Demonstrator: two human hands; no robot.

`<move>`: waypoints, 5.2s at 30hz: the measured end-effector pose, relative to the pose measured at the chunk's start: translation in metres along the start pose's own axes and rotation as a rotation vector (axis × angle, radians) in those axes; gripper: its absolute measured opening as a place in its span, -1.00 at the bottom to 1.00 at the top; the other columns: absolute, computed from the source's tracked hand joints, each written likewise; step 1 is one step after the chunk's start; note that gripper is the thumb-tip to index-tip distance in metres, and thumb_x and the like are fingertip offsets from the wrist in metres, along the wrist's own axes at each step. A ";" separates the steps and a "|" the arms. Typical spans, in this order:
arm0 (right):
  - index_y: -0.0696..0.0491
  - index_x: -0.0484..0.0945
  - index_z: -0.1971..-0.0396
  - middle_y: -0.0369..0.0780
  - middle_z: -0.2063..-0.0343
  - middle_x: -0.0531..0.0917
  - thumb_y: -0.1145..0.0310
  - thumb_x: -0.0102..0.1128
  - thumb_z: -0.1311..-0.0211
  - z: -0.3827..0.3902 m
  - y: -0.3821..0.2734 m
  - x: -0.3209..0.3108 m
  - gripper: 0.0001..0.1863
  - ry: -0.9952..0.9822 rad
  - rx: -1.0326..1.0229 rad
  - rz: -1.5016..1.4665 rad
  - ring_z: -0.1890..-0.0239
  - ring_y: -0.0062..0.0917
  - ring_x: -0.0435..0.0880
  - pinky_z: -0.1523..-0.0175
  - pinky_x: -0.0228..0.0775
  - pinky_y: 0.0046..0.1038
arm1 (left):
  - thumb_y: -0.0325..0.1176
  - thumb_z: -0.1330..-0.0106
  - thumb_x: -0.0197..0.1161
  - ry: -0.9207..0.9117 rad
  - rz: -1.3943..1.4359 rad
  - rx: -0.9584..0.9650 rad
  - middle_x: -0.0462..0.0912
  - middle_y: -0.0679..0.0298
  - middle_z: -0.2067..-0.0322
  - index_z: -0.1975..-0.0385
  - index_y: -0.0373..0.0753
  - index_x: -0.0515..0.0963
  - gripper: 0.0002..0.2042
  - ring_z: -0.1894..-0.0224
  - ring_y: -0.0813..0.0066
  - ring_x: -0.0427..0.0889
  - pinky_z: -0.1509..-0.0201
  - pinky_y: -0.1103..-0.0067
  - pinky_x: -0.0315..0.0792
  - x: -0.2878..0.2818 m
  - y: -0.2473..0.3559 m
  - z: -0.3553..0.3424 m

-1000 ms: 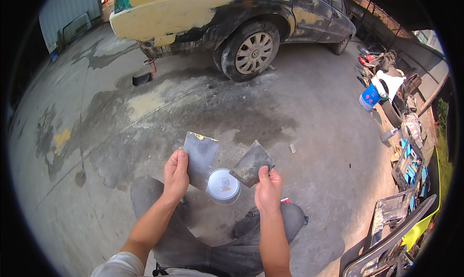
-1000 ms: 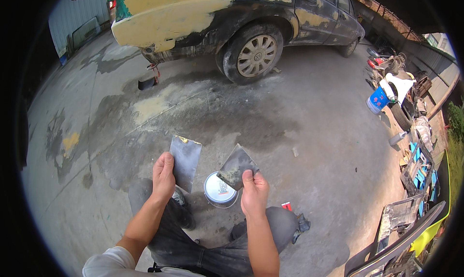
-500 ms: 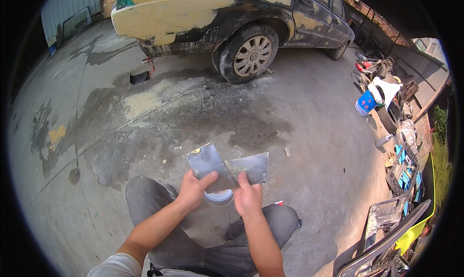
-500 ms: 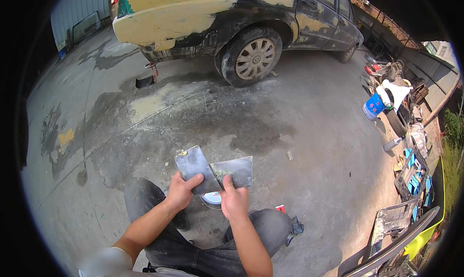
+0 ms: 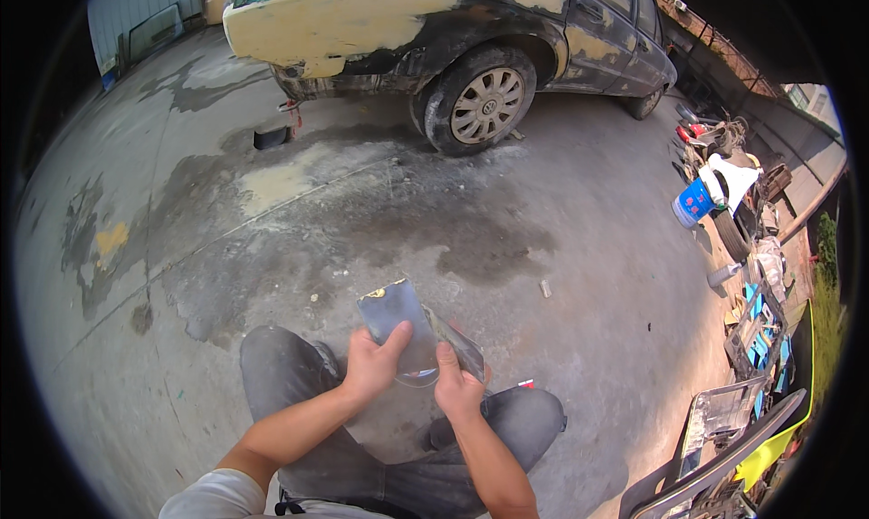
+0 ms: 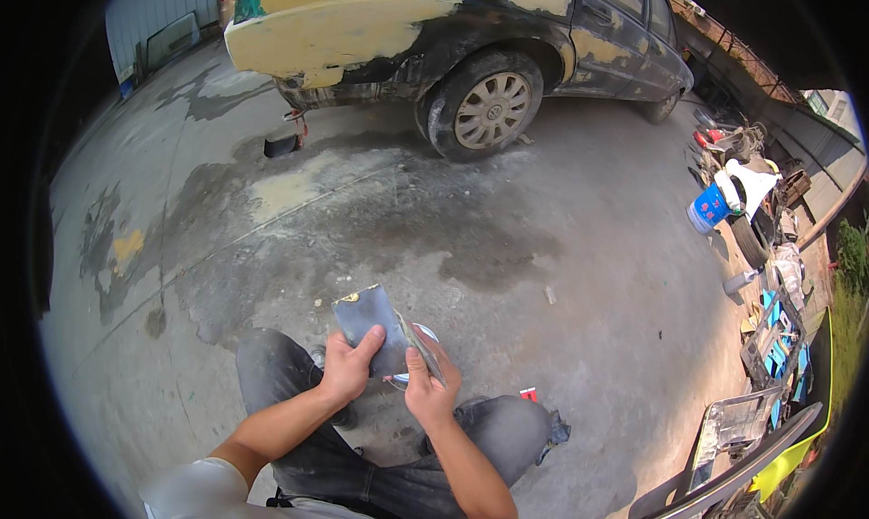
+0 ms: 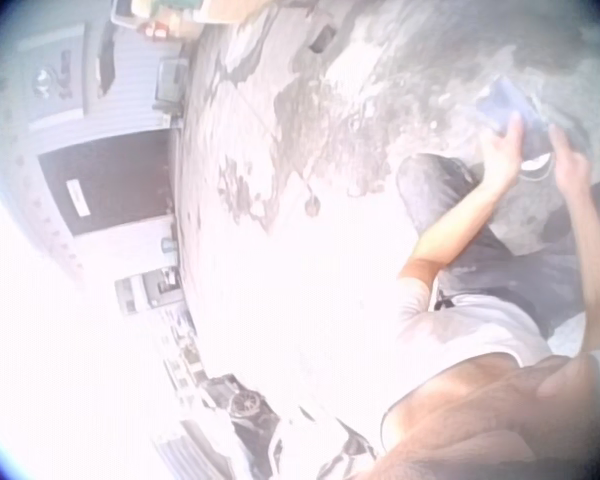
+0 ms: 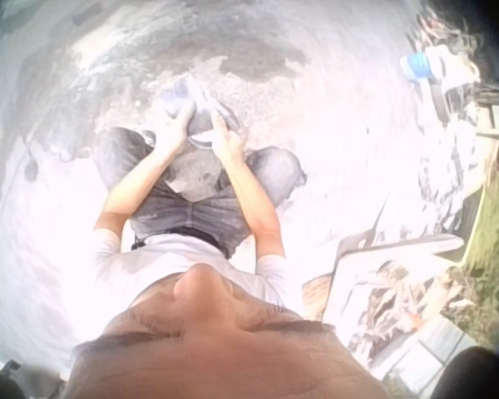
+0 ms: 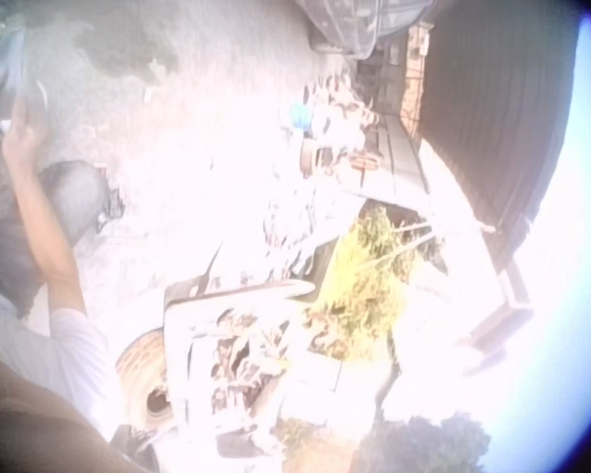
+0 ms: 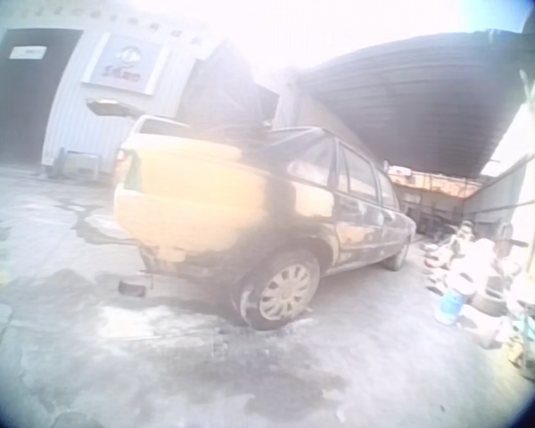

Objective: The person mixes body filler on a metal sheet using a putty knife, then applies the filler to the rear bumper of a car. The person smooths the filler over the surface and continues to work on the bumper area.

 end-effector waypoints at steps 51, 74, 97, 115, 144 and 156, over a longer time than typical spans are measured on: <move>0.24 0.42 -0.02 -0.13 0.32 0.66 0.38 0.14 -0.25 0.000 0.000 -0.003 -0.62 -0.056 -0.008 0.105 0.28 -0.56 0.62 0.15 0.44 -0.54 | -0.32 -0.29 0.19 -0.091 -0.140 -0.114 0.63 0.28 0.46 0.32 -0.38 0.58 -0.79 0.49 0.60 0.59 0.49 0.61 0.49 -0.014 0.004 -0.019; 0.17 0.43 0.09 -0.20 0.07 0.53 0.16 -0.04 -0.37 -0.015 0.009 -0.014 -0.64 -0.114 0.417 -0.858 0.02 -0.43 0.52 -0.08 0.34 -0.18 | -0.33 -0.30 0.20 -0.051 -0.059 -0.086 0.62 0.34 0.36 0.28 -0.35 0.57 -0.81 0.37 0.66 0.54 0.31 0.64 0.43 -0.015 -0.007 -0.019; 0.19 0.49 0.31 -0.22 0.45 0.63 0.23 -0.03 -0.37 -0.017 0.015 -0.016 -0.71 -0.380 0.447 0.138 0.36 -0.44 0.60 0.23 0.39 -0.33 | -0.30 -0.28 0.21 -0.028 -0.259 -0.008 0.62 0.35 0.46 0.37 -0.36 0.59 -0.79 0.45 0.67 0.53 0.39 0.64 0.44 -0.024 0.014 -0.033; 0.22 0.51 0.27 -0.28 0.49 0.62 0.22 0.04 -0.33 0.002 0.017 -0.011 -0.69 -0.281 0.218 0.065 0.44 -0.64 0.51 0.32 0.37 -0.53 | -0.33 -0.26 0.22 -0.038 -0.150 0.077 0.63 0.32 0.45 0.38 -0.42 0.58 -0.78 0.43 0.68 0.52 0.38 0.62 0.43 -0.017 -0.008 -0.016; 0.18 0.44 0.04 -0.10 0.16 0.56 0.55 0.15 -0.06 -0.038 -0.014 -0.029 -0.61 -0.045 -0.288 0.417 0.08 -0.20 0.55 -0.03 0.42 -0.11 | -0.39 -0.18 0.30 -0.116 0.085 0.058 0.62 0.24 0.36 0.26 -0.31 0.51 -0.80 0.37 0.47 0.61 0.40 0.52 0.51 -0.021 0.038 -0.009; 0.11 0.10 -0.25 -0.15 -0.09 0.35 0.46 0.00 -0.32 -0.013 0.005 -0.009 -0.47 -0.070 0.224 -0.853 0.00 -0.38 0.49 -0.03 0.45 -0.25 | -0.36 -0.28 0.20 -0.019 0.161 0.005 0.60 0.18 0.37 0.26 -0.37 0.49 -0.81 0.45 0.43 0.61 0.54 0.52 0.52 0.011 -0.020 -0.016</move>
Point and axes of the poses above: each hand's wrist, its own z-axis away from the middle knuckle, its own x-axis out of the palm, y = z × x, the point moved 1 cm from there along -z, towards the middle knuckle
